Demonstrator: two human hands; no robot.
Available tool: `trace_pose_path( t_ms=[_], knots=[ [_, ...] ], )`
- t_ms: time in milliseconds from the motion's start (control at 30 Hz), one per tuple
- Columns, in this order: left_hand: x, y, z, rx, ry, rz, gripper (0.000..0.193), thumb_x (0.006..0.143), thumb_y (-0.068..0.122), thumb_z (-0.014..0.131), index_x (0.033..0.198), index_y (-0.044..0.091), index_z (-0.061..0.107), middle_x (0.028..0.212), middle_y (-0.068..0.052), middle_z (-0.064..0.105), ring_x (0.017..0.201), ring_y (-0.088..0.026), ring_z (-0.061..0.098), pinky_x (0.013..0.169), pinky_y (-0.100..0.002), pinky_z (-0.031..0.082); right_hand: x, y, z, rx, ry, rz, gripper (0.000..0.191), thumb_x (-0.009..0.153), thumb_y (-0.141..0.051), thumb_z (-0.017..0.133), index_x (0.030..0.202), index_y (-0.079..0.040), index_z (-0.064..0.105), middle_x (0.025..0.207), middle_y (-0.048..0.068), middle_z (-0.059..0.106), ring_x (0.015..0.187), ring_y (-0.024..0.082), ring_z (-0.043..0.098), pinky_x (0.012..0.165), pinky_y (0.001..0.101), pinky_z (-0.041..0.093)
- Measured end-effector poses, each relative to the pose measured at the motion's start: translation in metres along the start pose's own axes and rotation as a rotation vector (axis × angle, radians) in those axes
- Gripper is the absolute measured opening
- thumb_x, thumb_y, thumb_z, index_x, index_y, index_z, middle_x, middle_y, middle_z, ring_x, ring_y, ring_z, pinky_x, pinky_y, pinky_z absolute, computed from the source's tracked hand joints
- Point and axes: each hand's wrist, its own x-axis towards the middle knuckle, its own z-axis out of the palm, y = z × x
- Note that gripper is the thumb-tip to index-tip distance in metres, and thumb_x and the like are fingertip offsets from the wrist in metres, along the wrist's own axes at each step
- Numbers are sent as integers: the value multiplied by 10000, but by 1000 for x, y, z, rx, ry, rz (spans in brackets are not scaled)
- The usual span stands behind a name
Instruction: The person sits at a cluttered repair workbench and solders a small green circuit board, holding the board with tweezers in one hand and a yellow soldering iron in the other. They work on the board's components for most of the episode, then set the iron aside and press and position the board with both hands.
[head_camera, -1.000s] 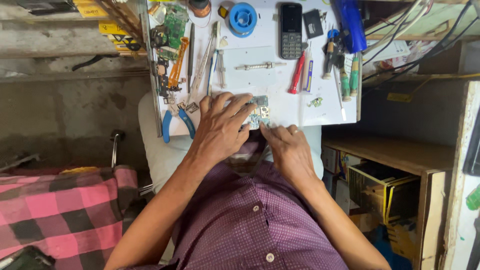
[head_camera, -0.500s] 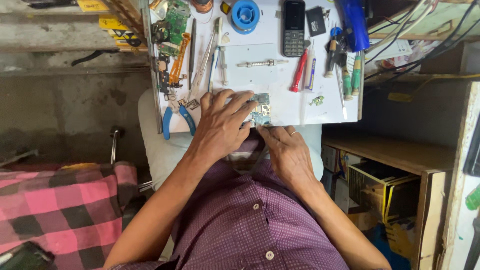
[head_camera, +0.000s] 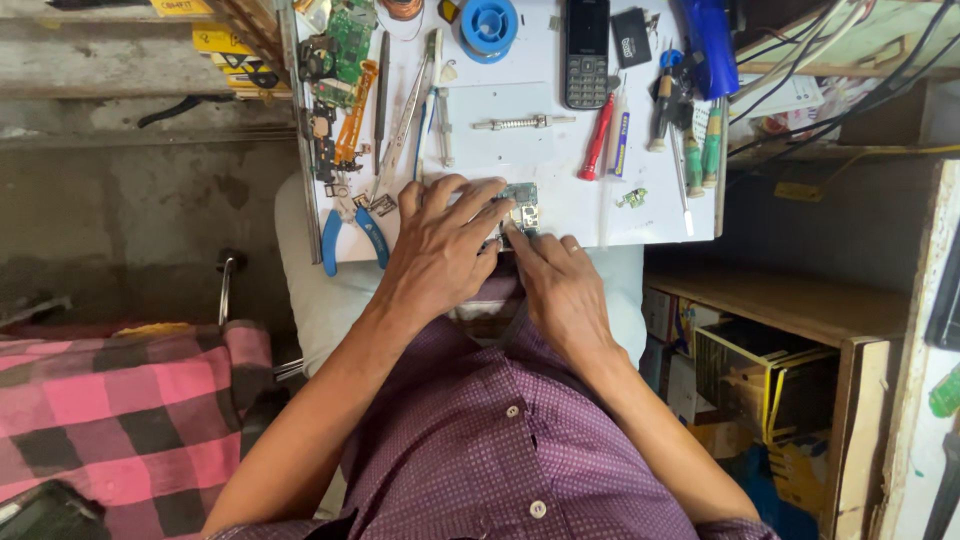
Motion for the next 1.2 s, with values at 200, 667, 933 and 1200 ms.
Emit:
trace_pose_path(
  t_ms=[200, 667, 933, 1200],
  knots=[
    [0, 2, 3, 23, 14, -17, 436, 832, 203, 753, 1252, 92, 717, 1426, -31, 607, 1261, -278, 501, 1068, -525, 324, -5, -3, -4, -27, -60, -35, 559, 812, 12, 662, 1368, -13, 615, 905, 117, 577, 823, 316, 565, 719, 421, 484],
    [3, 3, -1, -2, 5, -11, 448, 833, 200, 749, 1265, 90, 710, 1413, -27, 613, 1257, -271, 511, 1050, -534, 335, -3, -2, -6, 40, -54, -19, 527, 863, -3, 651, 1388, -44, 620, 903, 99, 580, 815, 300, 562, 725, 419, 483],
    [2, 3, -1, -6, 16, -10, 456, 825, 185, 760, 1267, 86, 705, 1415, -37, 611, 1253, -279, 507, 1050, -535, 333, -4, 3, -15, -13, -33, -10, 498, 862, -6, 669, 1358, -51, 651, 891, 88, 587, 802, 291, 567, 705, 409, 476],
    [1, 2, 2, 18, -5, -20, 467, 817, 173, 778, 1269, 82, 708, 1432, -28, 609, 1259, -258, 507, 1059, -515, 338, 7, 8, -6, -51, 4, -60, 466, 877, -1, 668, 1340, -58, 668, 912, 73, 596, 781, 265, 548, 704, 393, 476]
  ],
)
